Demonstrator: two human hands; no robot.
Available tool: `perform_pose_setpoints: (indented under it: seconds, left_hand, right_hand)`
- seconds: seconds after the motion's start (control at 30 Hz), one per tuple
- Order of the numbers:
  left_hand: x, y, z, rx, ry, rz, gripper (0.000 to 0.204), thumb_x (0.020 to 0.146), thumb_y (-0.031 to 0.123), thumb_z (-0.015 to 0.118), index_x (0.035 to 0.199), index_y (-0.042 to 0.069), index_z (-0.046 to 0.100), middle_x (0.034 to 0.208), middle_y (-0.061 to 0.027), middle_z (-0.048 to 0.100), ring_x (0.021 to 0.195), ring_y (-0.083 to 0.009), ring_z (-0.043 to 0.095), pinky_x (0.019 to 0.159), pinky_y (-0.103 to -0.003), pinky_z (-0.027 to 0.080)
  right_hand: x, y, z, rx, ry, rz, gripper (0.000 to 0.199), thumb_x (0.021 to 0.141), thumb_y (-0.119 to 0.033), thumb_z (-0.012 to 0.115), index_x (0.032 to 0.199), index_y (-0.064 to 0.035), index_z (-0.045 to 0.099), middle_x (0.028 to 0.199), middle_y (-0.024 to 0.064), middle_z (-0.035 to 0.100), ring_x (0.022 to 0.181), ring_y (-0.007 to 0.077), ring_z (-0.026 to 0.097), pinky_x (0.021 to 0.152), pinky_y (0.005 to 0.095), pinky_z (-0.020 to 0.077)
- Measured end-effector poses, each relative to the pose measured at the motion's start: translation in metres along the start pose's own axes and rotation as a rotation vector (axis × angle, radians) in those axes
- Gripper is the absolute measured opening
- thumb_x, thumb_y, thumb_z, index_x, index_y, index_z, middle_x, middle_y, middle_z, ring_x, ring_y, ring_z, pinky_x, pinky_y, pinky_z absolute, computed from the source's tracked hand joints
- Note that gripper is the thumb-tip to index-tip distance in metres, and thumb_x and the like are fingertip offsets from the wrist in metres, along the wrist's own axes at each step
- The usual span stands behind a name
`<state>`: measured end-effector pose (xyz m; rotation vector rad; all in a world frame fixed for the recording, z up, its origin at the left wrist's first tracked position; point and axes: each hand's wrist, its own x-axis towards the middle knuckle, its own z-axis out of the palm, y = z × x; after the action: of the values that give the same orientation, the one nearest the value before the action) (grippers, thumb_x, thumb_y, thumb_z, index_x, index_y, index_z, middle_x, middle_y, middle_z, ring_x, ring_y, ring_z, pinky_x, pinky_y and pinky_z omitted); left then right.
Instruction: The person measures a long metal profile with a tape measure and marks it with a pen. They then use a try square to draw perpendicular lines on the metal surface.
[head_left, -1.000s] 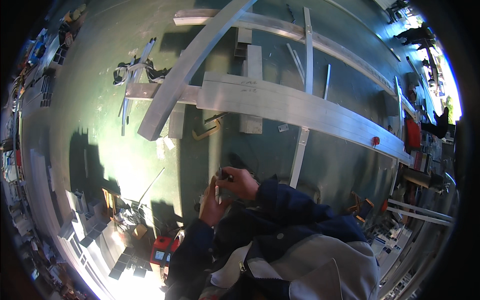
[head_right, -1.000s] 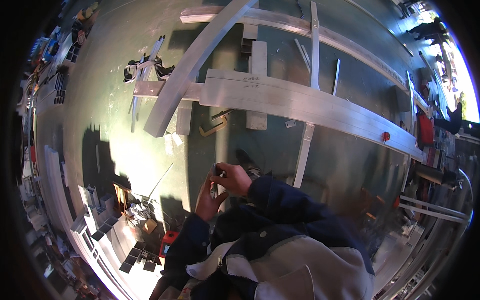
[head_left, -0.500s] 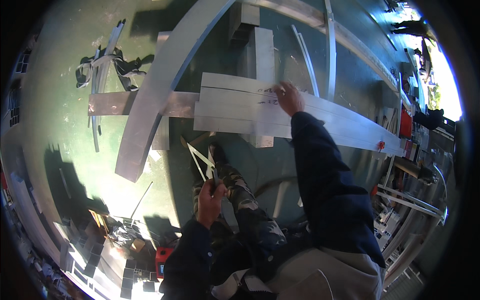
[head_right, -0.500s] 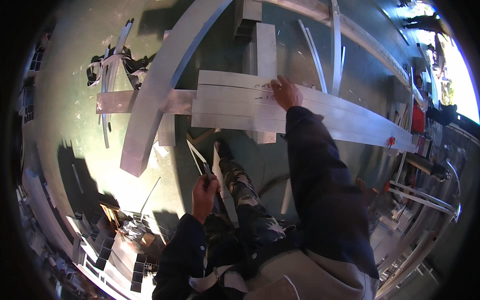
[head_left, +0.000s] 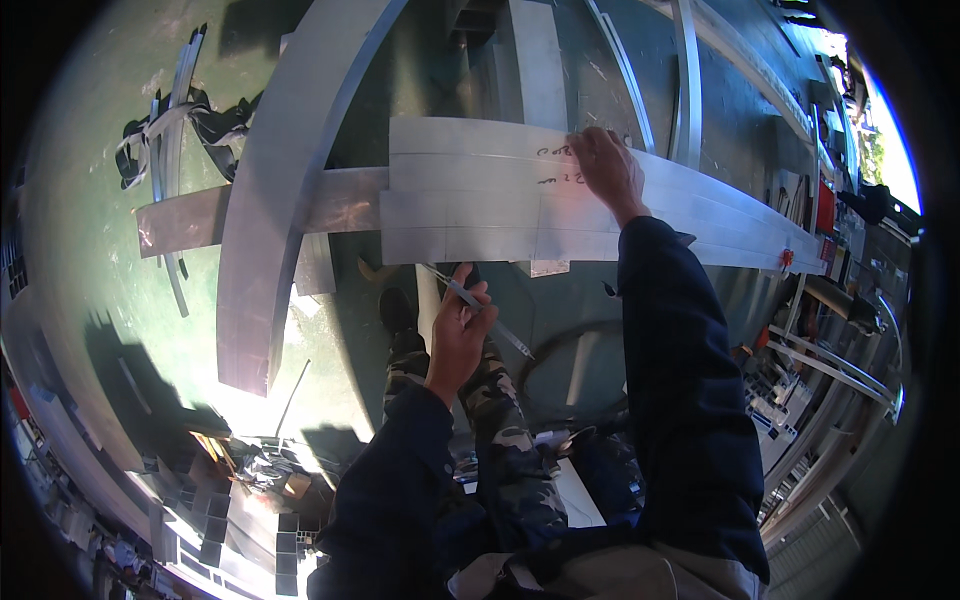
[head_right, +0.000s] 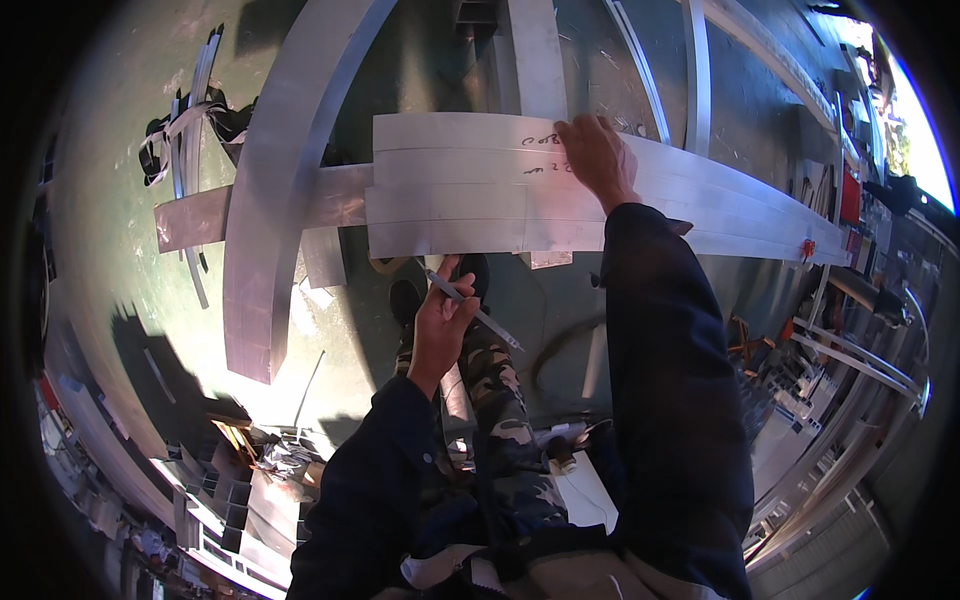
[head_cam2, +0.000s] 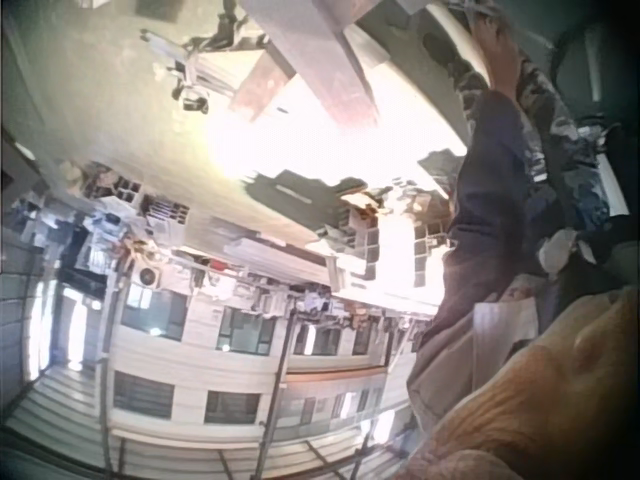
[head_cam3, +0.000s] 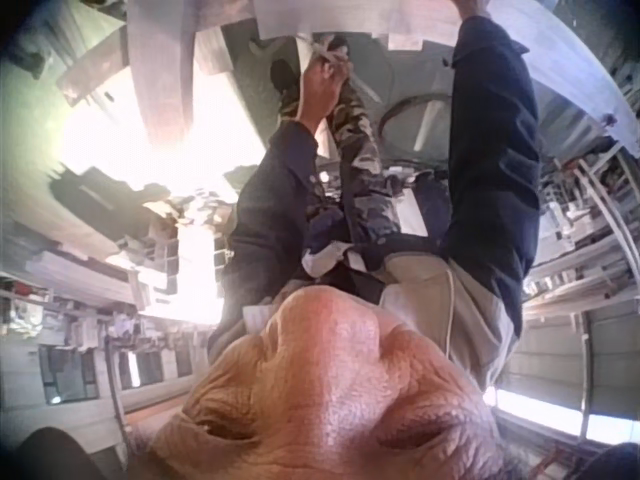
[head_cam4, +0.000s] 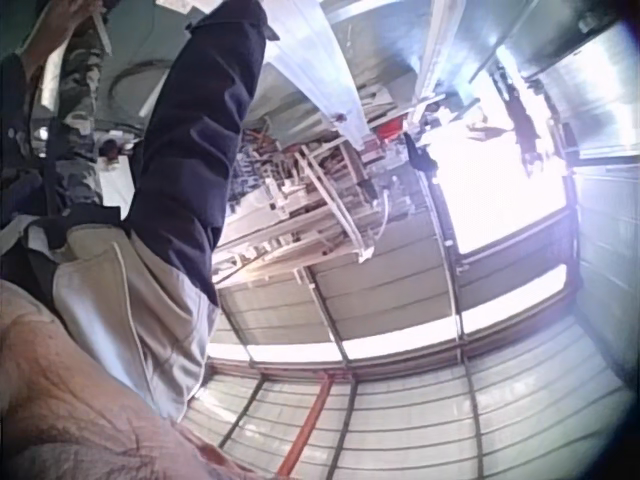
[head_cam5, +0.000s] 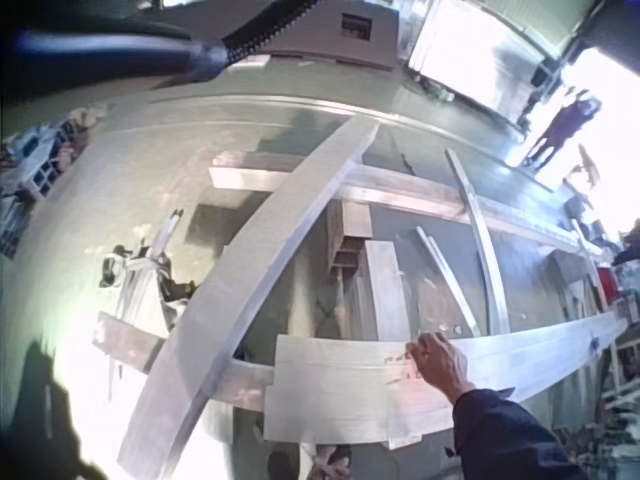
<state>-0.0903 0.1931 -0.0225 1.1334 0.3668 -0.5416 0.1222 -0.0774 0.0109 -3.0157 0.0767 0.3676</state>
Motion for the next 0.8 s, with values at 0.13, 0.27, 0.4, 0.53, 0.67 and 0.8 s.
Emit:
perform_pose_setpoints:
  seconds: [0.13, 0.27, 0.4, 0.53, 0.67, 0.8]
  left_hand:
    - [-0.002, -0.006, -0.002, -0.076, 0.031, 0.024, 0.051, 0.104, 0.004, 0.068, 0.151, -0.003, 0.049, 0.137, -0.0102, 0.062, 0.122, -0.0156, 0.062, 0.107, -0.033, 0.049]
    - [-0.013, -0.004, -0.012, -0.058, 0.048, -0.066, 0.031, 0.106, 0.008, 0.066, 0.135, -0.001, 0.058, 0.134, -0.0120, 0.066, 0.114, -0.0177, 0.067, 0.102, -0.034, 0.053]
    - [-0.034, 0.016, -0.020, 0.199, 0.040, -0.070, 0.022, 0.110, 0.020, 0.063, 0.120, 0.002, 0.067, 0.115, -0.0102, 0.073, 0.103, -0.0197, 0.070, 0.095, -0.035, 0.055]
    - [-0.060, 0.015, -0.034, 0.221, 0.063, -0.106, 0.011, 0.108, 0.012, 0.061, 0.109, 0.002, 0.065, 0.103, -0.0057, 0.068, 0.094, -0.0154, 0.063, 0.089, -0.033, 0.052]
    - [-0.091, 0.026, -0.044, 0.416, 0.023, -0.202, 0.010, 0.100, 0.008, 0.068, 0.108, 0.001, 0.067, 0.099, -0.0079, 0.069, 0.093, -0.0187, 0.065, 0.090, -0.034, 0.051]
    - [-0.109, 0.041, -0.066, 0.591, 0.002, -0.223, 0.020, 0.099, 0.011, 0.069, 0.112, -0.003, 0.066, 0.104, -0.0123, 0.068, 0.100, -0.0243, 0.064, 0.093, -0.037, 0.052]
  right_hand:
    - [0.008, -0.001, 0.011, 0.164, 0.014, 0.165, 0.019, 0.104, -0.036, 0.064, 0.112, -0.0210, 0.071, 0.112, 0.0087, 0.069, 0.114, 0.0343, 0.068, 0.092, 0.0481, 0.0571]
    - [0.010, 0.020, 0.038, 0.131, 0.169, 0.001, 0.024, 0.103, -0.040, 0.065, 0.105, -0.0169, 0.068, 0.110, 0.0111, 0.072, 0.098, 0.0402, 0.071, 0.081, 0.0509, 0.0568]
    - [-0.002, 0.058, 0.079, 0.575, 0.059, 0.089, 0.022, 0.103, -0.035, 0.064, 0.104, -0.0130, 0.065, 0.093, 0.0157, 0.075, 0.084, 0.0422, 0.073, 0.074, 0.0551, 0.0568]
    - [0.007, 0.022, 0.078, 0.368, 0.228, 0.088, 0.038, 0.098, -0.046, 0.065, 0.115, -0.0118, 0.065, 0.112, 0.0165, 0.071, 0.101, 0.0409, 0.072, 0.086, 0.0520, 0.0576]
    - [-0.017, 0.023, 0.033, 0.432, 0.131, 0.162, 0.035, 0.095, -0.040, 0.071, 0.108, -0.0080, 0.066, 0.112, 0.0167, 0.067, 0.096, 0.0430, 0.070, 0.081, 0.0518, 0.0567]
    - [-0.006, 0.009, 0.028, 0.455, 0.086, 0.147, 0.038, 0.094, -0.040, 0.069, 0.103, -0.0035, 0.071, 0.113, 0.0200, 0.069, 0.094, 0.0439, 0.072, 0.079, 0.0527, 0.0573]
